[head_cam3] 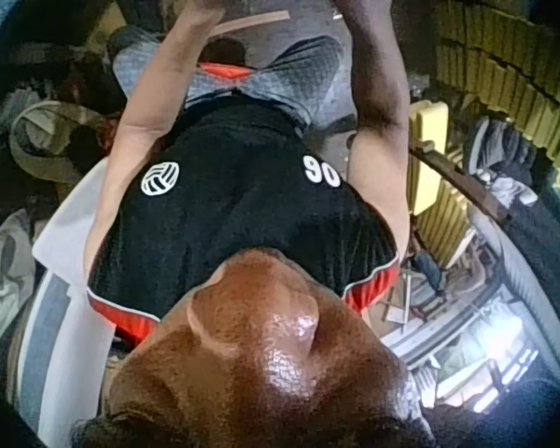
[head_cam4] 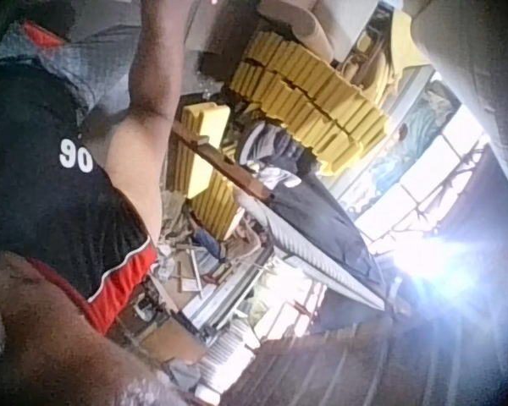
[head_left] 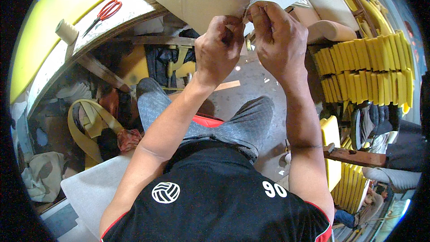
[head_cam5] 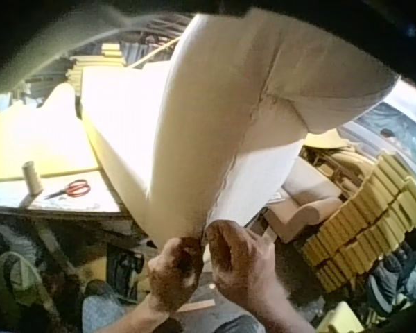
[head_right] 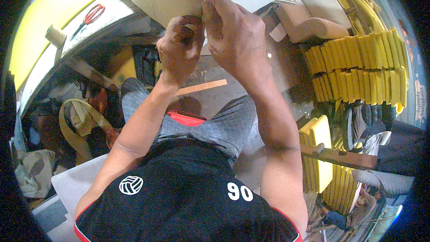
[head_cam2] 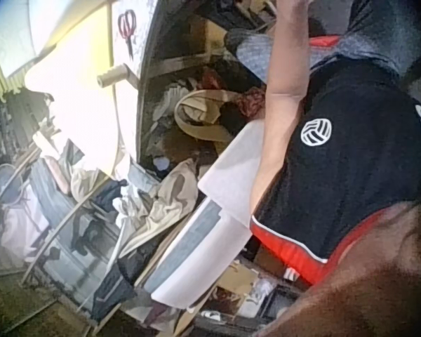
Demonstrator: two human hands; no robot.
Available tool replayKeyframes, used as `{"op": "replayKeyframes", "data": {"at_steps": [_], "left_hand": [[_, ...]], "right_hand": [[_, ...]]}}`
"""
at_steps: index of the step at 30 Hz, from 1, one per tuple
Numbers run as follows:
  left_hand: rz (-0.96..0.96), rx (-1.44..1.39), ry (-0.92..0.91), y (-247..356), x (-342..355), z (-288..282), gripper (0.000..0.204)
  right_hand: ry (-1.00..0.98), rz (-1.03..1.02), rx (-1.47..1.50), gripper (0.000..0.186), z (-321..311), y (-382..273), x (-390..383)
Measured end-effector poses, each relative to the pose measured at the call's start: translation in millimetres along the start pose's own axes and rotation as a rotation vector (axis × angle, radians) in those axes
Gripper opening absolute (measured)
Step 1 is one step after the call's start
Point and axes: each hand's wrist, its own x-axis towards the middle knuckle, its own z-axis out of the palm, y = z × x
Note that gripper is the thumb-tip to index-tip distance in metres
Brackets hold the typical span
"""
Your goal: The person hand-sews a seam on a large white foam piece using a needle and thread. They repeatedly insert the needle through the foam edge and pull the thread to join two sections together.
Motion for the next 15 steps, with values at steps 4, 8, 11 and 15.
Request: {"op": "replayKeyframes", "data": {"at_steps": [4, 8, 11, 15], "left_hand": [[-0.107, -0.012, -0.041, 8.9, -1.1, -4.9, 0.015], [0.115, 0.030, 0.004, 0.1, 0.2, -2.9, 0.014], [0.072, 0.015, -0.014, 6.0, 0.0, -3.6, 0.013], [0.103, 0.080, 0.002, 8.6, 3.2, -2.8, 0.012]], "right_hand": [[-0.074, 0.126, 0.053, 0.016, -4.1, 0.2, 5.7], [-0.076, 0.200, 0.122, 0.020, -3.3, -0.4, 5.6], [-0.013, 0.223, 0.170, 0.021, 2.4, 3.5, -1.3], [0.052, 0.304, 0.231, 0.023, 11.4, 3.5, -7.6]]}}
